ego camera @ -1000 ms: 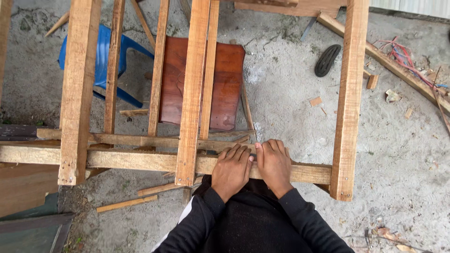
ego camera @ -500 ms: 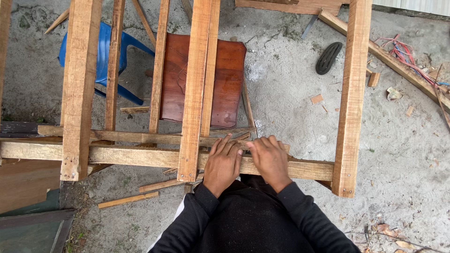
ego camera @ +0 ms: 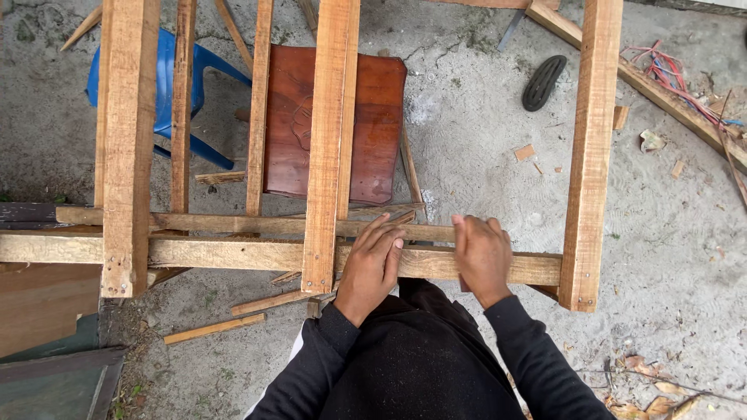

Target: The person sands the surface of a wooden frame by hand using a square of sandpaper, rubbing it repeatedly along the edges and sides of the beams.

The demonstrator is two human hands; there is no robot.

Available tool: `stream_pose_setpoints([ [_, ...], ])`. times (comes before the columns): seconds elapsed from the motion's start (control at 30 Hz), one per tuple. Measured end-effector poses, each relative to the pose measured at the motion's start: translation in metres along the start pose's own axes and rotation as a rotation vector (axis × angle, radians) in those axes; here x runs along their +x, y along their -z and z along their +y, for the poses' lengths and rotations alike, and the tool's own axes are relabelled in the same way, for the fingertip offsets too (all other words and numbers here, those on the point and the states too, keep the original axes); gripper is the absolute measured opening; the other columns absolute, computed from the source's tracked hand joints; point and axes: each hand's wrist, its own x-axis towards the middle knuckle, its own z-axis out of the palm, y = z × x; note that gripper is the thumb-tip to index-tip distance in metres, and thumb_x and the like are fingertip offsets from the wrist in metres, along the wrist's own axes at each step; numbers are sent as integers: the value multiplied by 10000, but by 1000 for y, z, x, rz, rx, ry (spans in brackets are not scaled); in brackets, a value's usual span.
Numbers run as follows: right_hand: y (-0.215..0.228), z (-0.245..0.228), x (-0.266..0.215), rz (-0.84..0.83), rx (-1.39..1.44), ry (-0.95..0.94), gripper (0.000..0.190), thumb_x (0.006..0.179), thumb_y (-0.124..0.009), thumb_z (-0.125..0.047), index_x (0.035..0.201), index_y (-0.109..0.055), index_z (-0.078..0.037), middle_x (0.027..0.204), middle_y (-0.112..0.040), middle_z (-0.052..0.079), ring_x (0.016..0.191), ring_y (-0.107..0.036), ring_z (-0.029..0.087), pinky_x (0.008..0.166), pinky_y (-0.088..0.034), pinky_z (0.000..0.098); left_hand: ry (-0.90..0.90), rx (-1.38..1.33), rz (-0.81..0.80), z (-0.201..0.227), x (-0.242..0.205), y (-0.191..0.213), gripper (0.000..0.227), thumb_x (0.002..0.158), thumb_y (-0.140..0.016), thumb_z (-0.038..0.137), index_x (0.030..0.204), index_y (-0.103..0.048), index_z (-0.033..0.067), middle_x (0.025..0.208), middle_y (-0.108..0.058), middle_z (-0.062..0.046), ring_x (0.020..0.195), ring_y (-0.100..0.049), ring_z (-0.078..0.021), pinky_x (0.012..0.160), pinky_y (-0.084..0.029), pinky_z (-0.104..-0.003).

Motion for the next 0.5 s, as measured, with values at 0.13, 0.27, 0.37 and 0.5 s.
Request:
stream_pose_setpoints([
  [0.13,-3,-19,-6,23,0,-4,441,1084,-511,-368,760,-660,-109,642,-627,77,637,-508,232,660,-424,403,-24,68,-26,2,0,2,281,1039,-545,158,1160,-711,-33,1227,-719,-197,1366,-554,-359,1158,-399,-496],
  [0.27,-24,-70,-9,219,71,280,465,1121,-463,-373,769,-605,-104,724,-642,37,752,-532,221,701,-429,393,-5,30,-36,-4,-3,2,291,1050,-538,160,1183,-698,-44,1246,-702,-210,1358,-559,-360,1170,-399,-481],
  [0.37,-13,-48,-4,88,26,125,439,1066,-507,-348,729,-645,-103,684,-661,53,634,-511,220,638,-415,411,18,-61,-35,-9,-7,9,296,1065,-529,160,1205,-690,-46,1268,-691,-214,1369,-551,-360,1162,-409,-463],
  [0.5,-3,-26,-6,-9,-37,-63,470,1109,-498,-371,747,-635,-105,700,-653,73,683,-514,226,709,-435,382,21,-57,-53,-4,-9,14,295,1058,-538,160,1199,-693,-48,1256,-698,-205,1370,-552,-349,1169,-410,-459],
])
